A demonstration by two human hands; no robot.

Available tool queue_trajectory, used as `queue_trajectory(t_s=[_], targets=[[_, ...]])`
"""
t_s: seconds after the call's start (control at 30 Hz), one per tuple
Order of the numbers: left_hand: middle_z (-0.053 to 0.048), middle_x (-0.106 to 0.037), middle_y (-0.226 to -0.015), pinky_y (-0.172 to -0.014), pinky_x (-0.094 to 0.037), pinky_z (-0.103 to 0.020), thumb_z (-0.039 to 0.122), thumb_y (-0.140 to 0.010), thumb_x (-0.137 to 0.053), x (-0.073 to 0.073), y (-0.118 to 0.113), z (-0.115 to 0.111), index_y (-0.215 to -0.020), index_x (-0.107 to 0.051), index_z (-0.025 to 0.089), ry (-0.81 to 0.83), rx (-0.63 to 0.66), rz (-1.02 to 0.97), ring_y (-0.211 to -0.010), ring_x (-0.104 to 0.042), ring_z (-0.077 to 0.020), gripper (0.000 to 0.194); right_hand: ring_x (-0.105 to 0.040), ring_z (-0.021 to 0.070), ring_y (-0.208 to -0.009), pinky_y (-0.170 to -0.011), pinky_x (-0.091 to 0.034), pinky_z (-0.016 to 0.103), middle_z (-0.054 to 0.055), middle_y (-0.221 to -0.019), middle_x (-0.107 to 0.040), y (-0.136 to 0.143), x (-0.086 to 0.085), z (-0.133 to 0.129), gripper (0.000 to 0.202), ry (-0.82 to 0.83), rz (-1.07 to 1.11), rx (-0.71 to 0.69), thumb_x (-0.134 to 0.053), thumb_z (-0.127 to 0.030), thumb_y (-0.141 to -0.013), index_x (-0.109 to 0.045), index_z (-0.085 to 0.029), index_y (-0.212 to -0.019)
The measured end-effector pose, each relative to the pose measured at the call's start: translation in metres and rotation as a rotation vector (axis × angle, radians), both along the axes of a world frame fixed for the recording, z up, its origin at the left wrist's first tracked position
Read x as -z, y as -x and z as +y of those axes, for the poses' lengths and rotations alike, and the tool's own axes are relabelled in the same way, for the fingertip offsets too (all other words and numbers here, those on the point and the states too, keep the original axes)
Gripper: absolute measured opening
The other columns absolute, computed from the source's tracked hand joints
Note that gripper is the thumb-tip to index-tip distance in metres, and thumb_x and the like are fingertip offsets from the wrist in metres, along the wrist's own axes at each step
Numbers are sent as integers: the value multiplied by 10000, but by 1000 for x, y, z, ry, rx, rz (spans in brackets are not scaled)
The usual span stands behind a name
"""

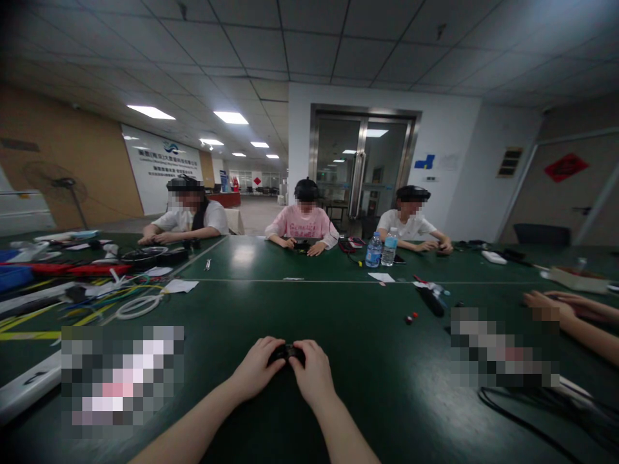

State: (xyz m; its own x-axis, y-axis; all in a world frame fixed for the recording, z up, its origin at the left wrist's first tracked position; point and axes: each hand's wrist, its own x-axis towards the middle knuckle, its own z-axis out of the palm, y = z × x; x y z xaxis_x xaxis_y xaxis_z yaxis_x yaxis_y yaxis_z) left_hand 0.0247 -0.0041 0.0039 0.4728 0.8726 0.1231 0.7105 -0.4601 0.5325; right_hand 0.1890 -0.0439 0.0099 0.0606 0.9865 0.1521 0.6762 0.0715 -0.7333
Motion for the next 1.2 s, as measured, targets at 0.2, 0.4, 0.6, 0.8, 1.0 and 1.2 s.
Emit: queue_trajectory(t_s=[0.2, 0.4, 0.6, 0.8, 1.0, 1.2], targets=[[-50, -516, -1225, -971, -356, -345, 350, -823, -459, -5, -1, -3, -1223, -490, 209, 25, -18, 5, -1142, -447, -221, 425, -537, 200, -1066, -934, -403, 333, 33, -1118, -587, -1, 1, 0, 292, 0, 0, -9, -513, -243, -776, -605, -223, -1053], [-43, -522, -1206, -960, -373, -343, 348, -827, -464, -7, -1, -4, -1215, -496, 212, 28, -16, 3, -1124, -460, -213, 412, -540, 195, -1057, -904, -421, 327, 26, -1122, -581, -1, 1, 0, 285, 17, 9, -11, -513, -239, -780, -601, -234, -1051], [-54, -529, -1196, -967, -363, -341, 353, -830, -454, -4, 0, -2, -1200, -504, 202, 6, 1, 10, -1123, -458, -212, 403, -544, 191, -1042, -892, -423, 323, 21, -1105, -585, 1, -3, -3, 269, 10, 6, -12, -506, -235, -785, -607, -241, -1034], [-67, -546, -1167, -962, -358, -331, 336, -820, -457, -1, -1, 0, -1177, -519, 190, -52, 25, -1, -1101, -468, -210, 391, -549, 186, -1014, -910, -405, 317, 25, -1068, -600, 0, -1, -1, 245, -46, -5, -42, -499, -237, -788, -629, -233, -996], [-78, -539, -1180, -956, -360, -327, 353, -824, -446, -2, 0, 0, -1188, -516, 172, -32, 25, 7, -1107, -466, -213, 412, -539, 184, -1035, -909, -409, 317, 17, -1085, -597, 1, -3, -3, 268, -6, 11, -19, -513, -232, -779, -623, -238, -1023], [-69, -530, -1196, -957, -363, -325, 368, -826, -443, 0, 1, 1, -1198, -505, 187, -18, 16, 10, -1115, -462, -208, 418, -512, 187, -1075, -926, -399, 335, 4, -1112, -592, 1, -5, -4, 289, 31, 5, -6, -530, -243, -782, -617, -257, -1057]])
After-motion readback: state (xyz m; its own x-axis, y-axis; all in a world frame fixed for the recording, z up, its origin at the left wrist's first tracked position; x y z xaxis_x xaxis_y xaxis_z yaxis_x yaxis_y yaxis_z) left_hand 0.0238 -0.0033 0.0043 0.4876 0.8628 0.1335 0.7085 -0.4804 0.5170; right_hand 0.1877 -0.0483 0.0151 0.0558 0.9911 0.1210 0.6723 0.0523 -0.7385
